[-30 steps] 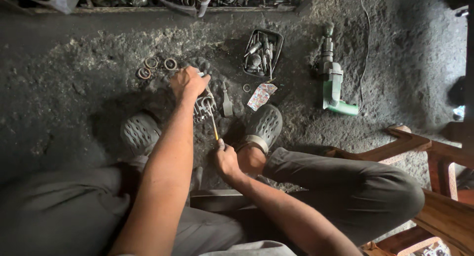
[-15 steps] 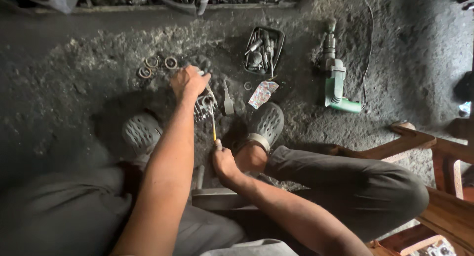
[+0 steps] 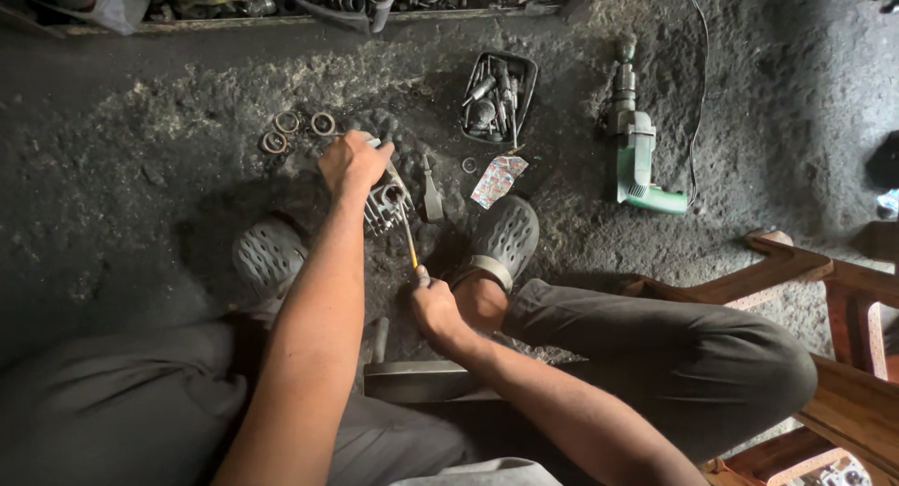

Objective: The person sits on the floor and uses a screwdriver to work on a metal mechanical part. They then use a green power drill to further work on the part, holding it with their left hand.

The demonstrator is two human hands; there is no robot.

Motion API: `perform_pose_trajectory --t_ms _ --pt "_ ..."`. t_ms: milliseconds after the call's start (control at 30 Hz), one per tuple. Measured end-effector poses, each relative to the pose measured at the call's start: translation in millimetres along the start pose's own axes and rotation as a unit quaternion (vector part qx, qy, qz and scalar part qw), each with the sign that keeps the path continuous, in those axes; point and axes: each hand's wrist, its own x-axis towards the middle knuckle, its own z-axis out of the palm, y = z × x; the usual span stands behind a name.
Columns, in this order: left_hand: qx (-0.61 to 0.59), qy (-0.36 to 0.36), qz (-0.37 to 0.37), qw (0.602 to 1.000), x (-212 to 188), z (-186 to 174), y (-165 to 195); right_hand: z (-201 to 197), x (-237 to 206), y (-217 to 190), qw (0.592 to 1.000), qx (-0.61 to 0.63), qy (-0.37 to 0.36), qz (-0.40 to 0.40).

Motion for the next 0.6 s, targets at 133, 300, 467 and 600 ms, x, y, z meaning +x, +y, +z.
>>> perform_pose_trajectory --t_ms 133,300,467,600 --pt "0.007 -0.017 0.000 1.000 0.9 -0.3 -0.2 -2.2 5.8 -1.2 0.997 -0.078 0.014 0.024" --pt "0.007 -0.038 -0.007 0.999 1.9 -0.3 1.1 -0.5 6.6 -3.3 0.994 -0.086 0.046 -0.041" --pt "0.000 -0.022 0.003 1.000 -0.6 0.8 0.9 -8.1 9.1 8.1 0.973 -0.175 0.087 -0.124" --pt "0.009 -0.002 0.020 1.000 -0.1 1.7 -0.9 -12.5 25.9 10.2 0.974 -0.158 0.075 -0.147"
